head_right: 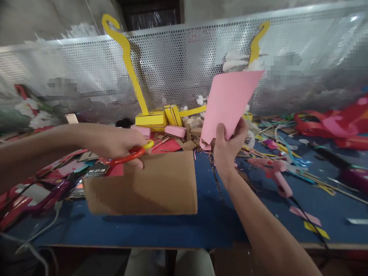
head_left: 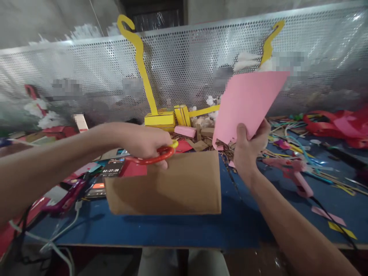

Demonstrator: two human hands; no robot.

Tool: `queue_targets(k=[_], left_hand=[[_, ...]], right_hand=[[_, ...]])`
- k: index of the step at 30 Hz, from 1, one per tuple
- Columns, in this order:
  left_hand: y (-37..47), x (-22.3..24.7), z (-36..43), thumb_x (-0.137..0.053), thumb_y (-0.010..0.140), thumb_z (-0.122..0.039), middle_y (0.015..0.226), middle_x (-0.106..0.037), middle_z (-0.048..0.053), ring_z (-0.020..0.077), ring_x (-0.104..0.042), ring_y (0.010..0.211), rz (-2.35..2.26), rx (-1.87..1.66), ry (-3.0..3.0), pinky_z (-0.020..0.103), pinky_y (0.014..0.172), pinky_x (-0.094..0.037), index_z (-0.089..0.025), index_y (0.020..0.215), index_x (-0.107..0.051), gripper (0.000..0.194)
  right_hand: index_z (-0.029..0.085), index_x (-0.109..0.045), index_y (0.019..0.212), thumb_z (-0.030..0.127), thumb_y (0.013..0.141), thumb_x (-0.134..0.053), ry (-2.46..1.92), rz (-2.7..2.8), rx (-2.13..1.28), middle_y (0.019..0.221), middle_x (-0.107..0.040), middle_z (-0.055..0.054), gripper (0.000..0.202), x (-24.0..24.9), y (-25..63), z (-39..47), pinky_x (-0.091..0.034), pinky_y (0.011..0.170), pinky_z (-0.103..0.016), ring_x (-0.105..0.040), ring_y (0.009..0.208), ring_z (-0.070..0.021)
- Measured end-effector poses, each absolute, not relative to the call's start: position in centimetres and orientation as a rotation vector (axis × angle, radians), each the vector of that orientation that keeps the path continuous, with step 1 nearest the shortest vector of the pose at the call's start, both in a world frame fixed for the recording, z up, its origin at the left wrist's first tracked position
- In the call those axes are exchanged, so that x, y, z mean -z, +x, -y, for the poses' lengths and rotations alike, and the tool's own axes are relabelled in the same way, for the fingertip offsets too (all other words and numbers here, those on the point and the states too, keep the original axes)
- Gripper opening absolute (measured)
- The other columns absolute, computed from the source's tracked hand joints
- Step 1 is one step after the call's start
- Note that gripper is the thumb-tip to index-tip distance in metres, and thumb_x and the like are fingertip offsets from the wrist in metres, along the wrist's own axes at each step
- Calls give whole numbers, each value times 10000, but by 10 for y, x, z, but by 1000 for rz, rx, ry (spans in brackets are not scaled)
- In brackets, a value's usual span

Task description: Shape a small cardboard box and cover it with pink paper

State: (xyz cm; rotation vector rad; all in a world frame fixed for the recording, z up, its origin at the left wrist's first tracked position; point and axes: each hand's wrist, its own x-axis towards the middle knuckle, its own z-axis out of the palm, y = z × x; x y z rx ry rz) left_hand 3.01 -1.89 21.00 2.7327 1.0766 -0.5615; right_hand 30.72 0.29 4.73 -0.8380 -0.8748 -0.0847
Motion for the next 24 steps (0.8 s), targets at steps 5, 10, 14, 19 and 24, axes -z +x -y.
queue_targets(k=[5,10,14,19,24], left_hand=[[42,-178,14,-689,805,-259,709,-671,35,169,-550,605,-1007,664,2662,292,543,-351,-188,694,-595,162],[51,-167,-10,-582,816,-203,811,-700,65,180,-542,609,-969,591,2876,313,541,-328,-206,838,-652,74],[61,-169,-32,-537,874,-292,802,-688,68,198,-548,603,-981,495,3055,334,536,-317,-233,897,-677,153],[78,-168,-50,-538,885,-295,840,-701,95,219,-581,634,-1114,303,3261,339,542,-315,-216,987,-694,202],[91,-173,-50,-516,914,-294,916,-715,119,241,-634,732,-1246,174,3308,329,554,-326,-186,985,-691,217]], right_hand=[[162,-507,1265,230,803,-696,-830,895,87,1293,-596,-126,504,-49,303,0,-487,1078,-508,-608,1202,-265],[181,-506,1252,236,813,-693,-826,902,109,1289,-604,-115,481,-51,307,-2,-497,1071,-526,-620,1190,-264],[183,-502,1256,237,819,-684,-828,886,113,1290,-603,-115,477,-50,311,-5,-493,1073,-525,-617,1200,-265],[185,-509,1247,231,815,-687,-825,881,103,1274,-609,-103,469,-50,310,-4,-505,1055,-509,-625,1181,-255],[177,-518,1269,236,817,-697,-823,872,107,1284,-609,-102,489,-52,309,-2,-499,1065,-504,-620,1182,-251]])
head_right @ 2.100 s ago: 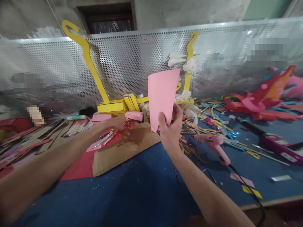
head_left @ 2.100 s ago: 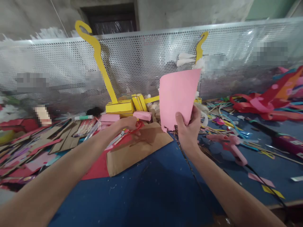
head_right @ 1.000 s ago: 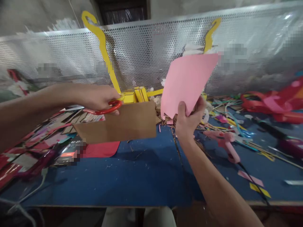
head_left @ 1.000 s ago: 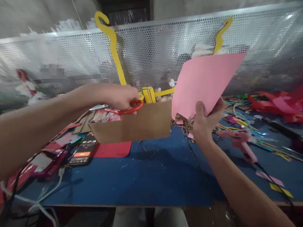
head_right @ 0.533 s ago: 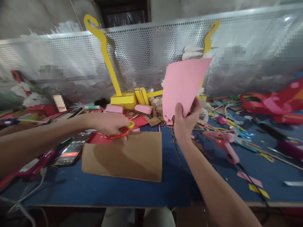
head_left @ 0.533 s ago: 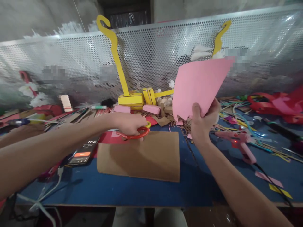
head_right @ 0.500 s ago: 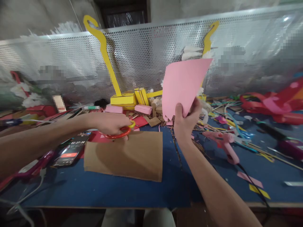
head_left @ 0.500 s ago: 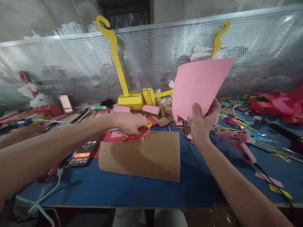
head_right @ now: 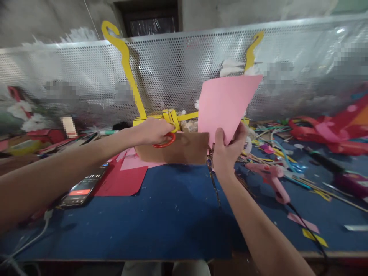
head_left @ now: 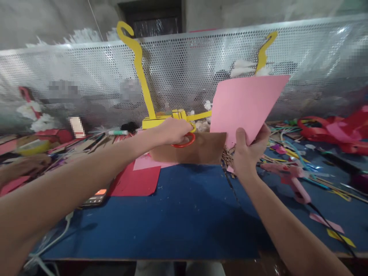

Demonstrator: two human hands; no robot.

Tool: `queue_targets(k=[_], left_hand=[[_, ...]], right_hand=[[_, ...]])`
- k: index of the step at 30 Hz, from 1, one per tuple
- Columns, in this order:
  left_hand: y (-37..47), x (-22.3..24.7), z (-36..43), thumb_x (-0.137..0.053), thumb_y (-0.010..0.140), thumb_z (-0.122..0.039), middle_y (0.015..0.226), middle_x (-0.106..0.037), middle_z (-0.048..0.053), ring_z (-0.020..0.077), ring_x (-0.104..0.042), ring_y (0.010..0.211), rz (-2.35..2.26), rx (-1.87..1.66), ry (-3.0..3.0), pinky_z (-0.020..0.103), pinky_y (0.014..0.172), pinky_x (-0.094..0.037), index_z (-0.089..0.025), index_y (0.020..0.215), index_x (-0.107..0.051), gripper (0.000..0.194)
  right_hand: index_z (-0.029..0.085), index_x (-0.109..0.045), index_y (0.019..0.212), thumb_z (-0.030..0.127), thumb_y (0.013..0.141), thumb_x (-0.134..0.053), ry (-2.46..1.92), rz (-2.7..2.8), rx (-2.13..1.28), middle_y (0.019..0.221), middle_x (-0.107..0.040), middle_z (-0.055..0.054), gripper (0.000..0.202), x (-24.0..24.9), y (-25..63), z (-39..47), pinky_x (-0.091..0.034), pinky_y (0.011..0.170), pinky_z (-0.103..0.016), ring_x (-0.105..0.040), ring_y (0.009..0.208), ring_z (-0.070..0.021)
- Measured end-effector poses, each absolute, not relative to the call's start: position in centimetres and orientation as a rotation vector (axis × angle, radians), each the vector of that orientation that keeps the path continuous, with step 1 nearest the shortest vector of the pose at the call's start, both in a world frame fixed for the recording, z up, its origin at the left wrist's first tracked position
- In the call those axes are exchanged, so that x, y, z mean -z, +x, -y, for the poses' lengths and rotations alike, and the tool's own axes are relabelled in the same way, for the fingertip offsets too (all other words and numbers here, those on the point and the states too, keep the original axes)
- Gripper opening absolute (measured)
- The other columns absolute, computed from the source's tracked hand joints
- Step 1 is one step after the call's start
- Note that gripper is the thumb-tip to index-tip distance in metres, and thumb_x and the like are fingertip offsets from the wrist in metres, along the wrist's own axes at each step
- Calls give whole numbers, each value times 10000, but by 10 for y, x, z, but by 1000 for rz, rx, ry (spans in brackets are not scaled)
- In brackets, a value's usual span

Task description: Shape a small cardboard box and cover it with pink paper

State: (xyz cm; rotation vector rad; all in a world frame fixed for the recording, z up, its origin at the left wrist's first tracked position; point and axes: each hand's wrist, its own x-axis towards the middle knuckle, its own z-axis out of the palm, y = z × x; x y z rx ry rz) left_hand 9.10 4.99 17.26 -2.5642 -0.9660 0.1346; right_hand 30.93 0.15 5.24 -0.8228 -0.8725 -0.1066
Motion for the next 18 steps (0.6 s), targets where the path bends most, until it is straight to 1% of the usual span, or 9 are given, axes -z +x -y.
queue_targets(k=[3,6,8,10,13,14,16,18], left_hand=[[89,-187,-47,-510,921,-299,956,-700,130,244,-636,758,1005,-105,-2509,325,561,-322,-172,1022,-682,236],[81,-208,-44,-516,916,-333,979,-681,135,233,-616,725,1072,-110,-2497,329,567,-325,-166,1048,-678,268],[76,-219,-43,-529,901,-338,962,-680,127,223,-595,685,1130,-142,-2532,335,574,-338,-168,1034,-682,265],[73,-222,-45,-576,868,-340,915,-686,107,206,-576,642,1161,-234,-2592,333,576,-343,-175,982,-693,232],[73,-209,-49,-665,799,-340,821,-696,64,189,-568,616,1135,-447,-2733,319,575,-346,-199,902,-708,180],[74,-201,-51,-673,790,-331,811,-702,59,190,-572,622,1119,-504,-2785,315,580,-352,-204,910,-713,180],[76,-184,-58,-656,797,-316,812,-716,72,203,-592,642,1189,-509,-2781,319,610,-383,-200,941,-724,197],[77,-170,-68,-619,828,-341,876,-734,89,213,-616,665,1218,-457,-2754,318,631,-407,-207,998,-723,241]], right_hand=[[187,-517,1280,244,827,-693,-835,861,130,1297,-608,-92,489,-52,310,-2,-483,1089,-512,-611,1202,-252],[194,-516,1287,256,841,-685,-837,870,133,1297,-607,-89,481,-51,311,-2,-488,1084,-516,-610,1204,-256],[195,-511,1299,264,850,-686,-829,878,123,1306,-602,-93,487,-50,310,-2,-495,1074,-509,-612,1205,-257],[195,-509,1302,269,851,-689,-826,877,117,1314,-597,-98,491,-50,309,-2,-494,1072,-500,-612,1208,-256],[189,-510,1294,274,845,-700,-828,874,119,1313,-593,-102,495,-50,309,-1,-482,1082,-490,-606,1214,-254],[186,-510,1291,274,842,-703,-826,875,120,1310,-592,-104,497,-51,309,-1,-479,1084,-487,-603,1214,-254],[179,-511,1286,270,836,-704,-819,877,123,1301,-592,-109,499,-51,309,-1,-478,1080,-487,-601,1209,-256],[179,-509,1282,266,829,-699,-828,876,133,1291,-595,-113,498,-52,309,-1,-487,1066,-493,-605,1199,-260]])
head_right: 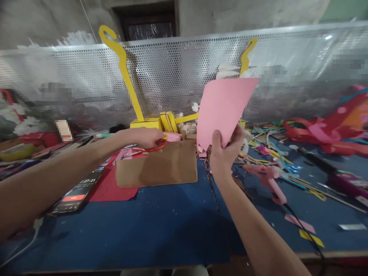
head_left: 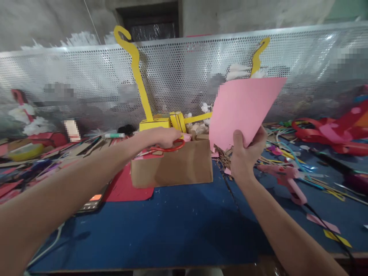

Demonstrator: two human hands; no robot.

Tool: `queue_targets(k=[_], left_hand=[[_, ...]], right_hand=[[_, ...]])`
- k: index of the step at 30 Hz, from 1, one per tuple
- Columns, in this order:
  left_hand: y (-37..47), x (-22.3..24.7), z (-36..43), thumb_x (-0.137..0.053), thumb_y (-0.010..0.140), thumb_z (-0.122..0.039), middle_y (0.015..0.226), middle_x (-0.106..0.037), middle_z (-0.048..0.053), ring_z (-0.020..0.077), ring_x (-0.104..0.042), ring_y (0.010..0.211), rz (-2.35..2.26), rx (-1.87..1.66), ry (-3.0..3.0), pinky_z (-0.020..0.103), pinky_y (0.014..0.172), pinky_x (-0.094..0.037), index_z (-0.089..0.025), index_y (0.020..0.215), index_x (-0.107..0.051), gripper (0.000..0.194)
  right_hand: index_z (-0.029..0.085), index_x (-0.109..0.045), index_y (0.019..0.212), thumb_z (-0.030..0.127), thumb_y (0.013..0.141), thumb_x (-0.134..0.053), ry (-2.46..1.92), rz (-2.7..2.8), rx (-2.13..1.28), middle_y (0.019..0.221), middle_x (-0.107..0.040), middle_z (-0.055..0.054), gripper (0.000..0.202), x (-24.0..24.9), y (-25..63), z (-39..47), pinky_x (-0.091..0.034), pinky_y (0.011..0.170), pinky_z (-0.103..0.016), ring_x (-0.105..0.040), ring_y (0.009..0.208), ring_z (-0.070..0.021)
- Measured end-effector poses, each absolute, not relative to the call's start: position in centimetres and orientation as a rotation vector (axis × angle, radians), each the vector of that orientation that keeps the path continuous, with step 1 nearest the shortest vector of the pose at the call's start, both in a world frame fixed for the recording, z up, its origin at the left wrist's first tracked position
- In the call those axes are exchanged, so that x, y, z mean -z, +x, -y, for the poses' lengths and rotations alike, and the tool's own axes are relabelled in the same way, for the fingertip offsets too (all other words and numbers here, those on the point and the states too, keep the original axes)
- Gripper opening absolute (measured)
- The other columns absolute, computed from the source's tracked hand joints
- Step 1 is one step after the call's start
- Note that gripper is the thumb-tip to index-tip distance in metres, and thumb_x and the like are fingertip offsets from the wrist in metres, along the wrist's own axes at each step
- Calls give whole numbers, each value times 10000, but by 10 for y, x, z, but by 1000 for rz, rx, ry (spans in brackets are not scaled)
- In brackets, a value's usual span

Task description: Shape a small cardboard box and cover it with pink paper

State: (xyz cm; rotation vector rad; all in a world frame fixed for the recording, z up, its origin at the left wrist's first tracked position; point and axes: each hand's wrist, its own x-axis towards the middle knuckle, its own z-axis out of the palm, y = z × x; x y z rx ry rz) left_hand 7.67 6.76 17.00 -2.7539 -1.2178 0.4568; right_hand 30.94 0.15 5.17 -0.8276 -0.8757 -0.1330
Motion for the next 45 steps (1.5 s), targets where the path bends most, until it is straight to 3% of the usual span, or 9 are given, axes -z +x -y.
queue_targets(k=[11,17,26,31,34,37,40,42,45], left_hand=[[98,-154,-115,-512,909,-307,1154,-726,221,363,-695,1036,1377,-25,-2382,377,774,-510,-137,1108,-690,316],[100,-152,-114,-510,918,-299,1124,-735,219,362,-707,1027,1377,52,-2374,389,798,-518,-138,1089,-696,300],[65,-206,-99,-587,890,-386,1154,-706,156,328,-678,1003,1415,133,-2374,367,774,-497,-196,1136,-649,318],[36,-231,-89,-500,963,-370,1141,-675,171,286,-613,1009,1614,307,-2161,401,841,-483,-121,1175,-620,348],[13,-242,-85,-463,992,-405,1129,-668,198,265,-560,1002,1696,364,-2061,405,854,-475,-62,1163,-613,412],[-6,-246,-79,-442,1000,-413,1133,-661,212,269,-552,1004,1695,384,-2020,396,852,-467,-46,1190,-596,441],[-14,-240,-72,-443,996,-369,1113,-673,204,275,-593,970,1626,338,-2066,393,830,-467,-62,1179,-608,393],[-10,-228,-71,-432,997,-345,1089,-689,194,293,-632,952,1565,290,-2124,395,812,-470,-92,1143,-637,357],[10,-200,-75,-474,982,-352,1061,-718,170,328,-680,962,1478,211,-2216,391,799,-478,-149,1113,-673,312]], right_hand=[[205,-487,1294,317,850,-686,-910,884,138,1301,-583,-125,499,-50,310,-2,-495,1045,-520,-607,1191,-270],[178,-498,1303,302,842,-705,-890,876,122,1296,-600,-132,521,-51,307,-1,-503,1035,-493,-622,1168,-256],[181,-499,1345,293,850,-697,-928,980,185,1303,-605,-141,545,-51,305,3,-525,1008,-516,-634,1164,-277],[245,-569,1317,199,890,-619,-1080,1478,379,1387,-588,-121,432,-53,283,23,-482,1095,-538,-554,1315,-314],[282,-565,1342,103,885,-595,-1237,1892,402,1441,-583,-120,491,-41,251,40,-561,987,-481,-627,1225,-326],[263,-530,1390,86,828,-698,-1274,2244,348,1522,-518,-154,613,-23,218,56,-587,891,-517,-627,1208,-380],[229,-524,1389,379,814,-824,-1084,2438,239,1487,-533,-189,666,-13,199,67,-561,947,-552,-455,1410,-425],[224,-518,1397,594,800,-786,-982,2486,147,1443,-571,-182,752,-13,197,68,-527,1001,-570,-455,1413,-411],[216,-514,1397,625,883,-682,-951,2426,23,1397,-618,-159,679,-18,202,63,-495,1040,-549,-552,1328,-361]])
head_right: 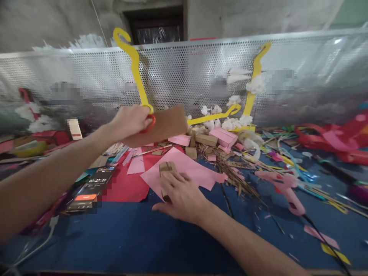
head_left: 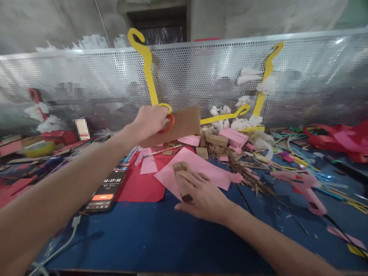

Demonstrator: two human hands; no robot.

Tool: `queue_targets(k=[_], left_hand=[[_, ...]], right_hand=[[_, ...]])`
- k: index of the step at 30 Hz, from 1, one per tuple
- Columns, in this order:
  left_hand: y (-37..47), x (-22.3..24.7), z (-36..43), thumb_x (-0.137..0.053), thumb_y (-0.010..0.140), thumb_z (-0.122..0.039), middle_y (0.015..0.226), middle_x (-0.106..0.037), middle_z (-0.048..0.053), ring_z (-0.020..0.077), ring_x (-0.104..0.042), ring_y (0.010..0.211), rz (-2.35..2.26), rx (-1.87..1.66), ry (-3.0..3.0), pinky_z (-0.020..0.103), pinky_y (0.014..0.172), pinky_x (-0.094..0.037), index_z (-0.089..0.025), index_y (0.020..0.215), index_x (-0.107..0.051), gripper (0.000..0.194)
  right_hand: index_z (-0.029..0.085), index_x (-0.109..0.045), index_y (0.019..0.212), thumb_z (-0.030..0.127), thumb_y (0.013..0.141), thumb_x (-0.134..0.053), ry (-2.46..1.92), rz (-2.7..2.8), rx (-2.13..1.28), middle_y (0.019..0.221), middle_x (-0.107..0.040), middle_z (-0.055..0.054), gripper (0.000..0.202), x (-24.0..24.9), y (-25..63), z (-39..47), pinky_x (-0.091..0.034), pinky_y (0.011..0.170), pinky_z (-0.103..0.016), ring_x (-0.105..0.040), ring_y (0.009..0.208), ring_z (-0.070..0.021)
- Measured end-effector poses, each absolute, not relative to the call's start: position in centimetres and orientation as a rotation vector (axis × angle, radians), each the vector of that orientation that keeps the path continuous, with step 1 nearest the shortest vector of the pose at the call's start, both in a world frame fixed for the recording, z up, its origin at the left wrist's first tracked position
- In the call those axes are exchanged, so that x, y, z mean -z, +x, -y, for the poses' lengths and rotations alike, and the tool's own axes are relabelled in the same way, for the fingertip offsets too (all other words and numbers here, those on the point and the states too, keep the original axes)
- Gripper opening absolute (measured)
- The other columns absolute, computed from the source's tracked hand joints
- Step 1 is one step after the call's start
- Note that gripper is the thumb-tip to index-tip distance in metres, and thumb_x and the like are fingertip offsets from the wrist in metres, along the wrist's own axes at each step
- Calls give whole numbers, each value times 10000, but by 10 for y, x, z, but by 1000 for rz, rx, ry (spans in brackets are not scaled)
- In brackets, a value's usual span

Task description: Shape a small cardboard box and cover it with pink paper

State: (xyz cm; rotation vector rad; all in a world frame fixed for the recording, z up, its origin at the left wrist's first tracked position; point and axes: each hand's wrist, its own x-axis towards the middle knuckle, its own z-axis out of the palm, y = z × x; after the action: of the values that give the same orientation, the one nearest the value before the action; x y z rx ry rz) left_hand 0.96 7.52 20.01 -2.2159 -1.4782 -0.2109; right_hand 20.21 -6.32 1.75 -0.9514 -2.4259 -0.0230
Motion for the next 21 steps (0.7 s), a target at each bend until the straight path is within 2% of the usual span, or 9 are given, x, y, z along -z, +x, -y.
queue_targets(k=[3,6,11,16,19,21], left_hand=[[35,-170,-88,-498,967,-287,1049,-744,163,339,-699,1009,1392,118,-2316,377,800,-485,-174,1067,-703,255],[52,-157,-106,-537,936,-260,1082,-756,167,329,-705,1035,1328,43,-2377,357,801,-492,-177,1059,-722,237],[52,-176,-141,-563,911,-312,1133,-749,163,311,-712,1017,1284,-20,-2373,328,776,-501,-167,1117,-707,290],[38,-203,-144,-458,967,-279,1201,-711,185,355,-680,1111,1270,71,-2280,387,839,-501,-162,1185,-675,329],[32,-200,-123,-423,982,-238,1284,-676,178,361,-632,1210,1225,81,-2292,417,903,-487,-179,1192,-672,331],[31,-185,-107,-474,966,-246,1217,-709,161,358,-659,1165,1205,0,-2354,427,908,-494,-188,1121,-705,284]], right_hand=[[203,-559,1327,494,968,-623,-937,2340,3,1318,-671,-150,467,-18,210,55,-480,1038,-539,-598,1265,-348],[207,-599,1234,393,975,-619,-921,2305,3,1253,-701,-138,320,-15,215,49,-502,994,-510,-629,1197,-337],[204,-597,1223,329,991,-597,-911,2318,-71,1162,-711,-113,264,-14,218,44,-530,949,-462,-639,1126,-297],[207,-597,1187,310,1006,-582,-883,2330,-96,1143,-703,-99,208,-15,216,42,-525,943,-435,-631,1100,-271],[215,-604,1156,294,1002,-593,-875,2338,-95,1114,-702,-85,174,-14,214,42,-515,941,-426,-626,1069,-263],[217,-606,1150,272,996,-598,-882,2335,-100,1109,-700,-81,165,-13,213,42,-511,934,-424,-620,1060,-265]])
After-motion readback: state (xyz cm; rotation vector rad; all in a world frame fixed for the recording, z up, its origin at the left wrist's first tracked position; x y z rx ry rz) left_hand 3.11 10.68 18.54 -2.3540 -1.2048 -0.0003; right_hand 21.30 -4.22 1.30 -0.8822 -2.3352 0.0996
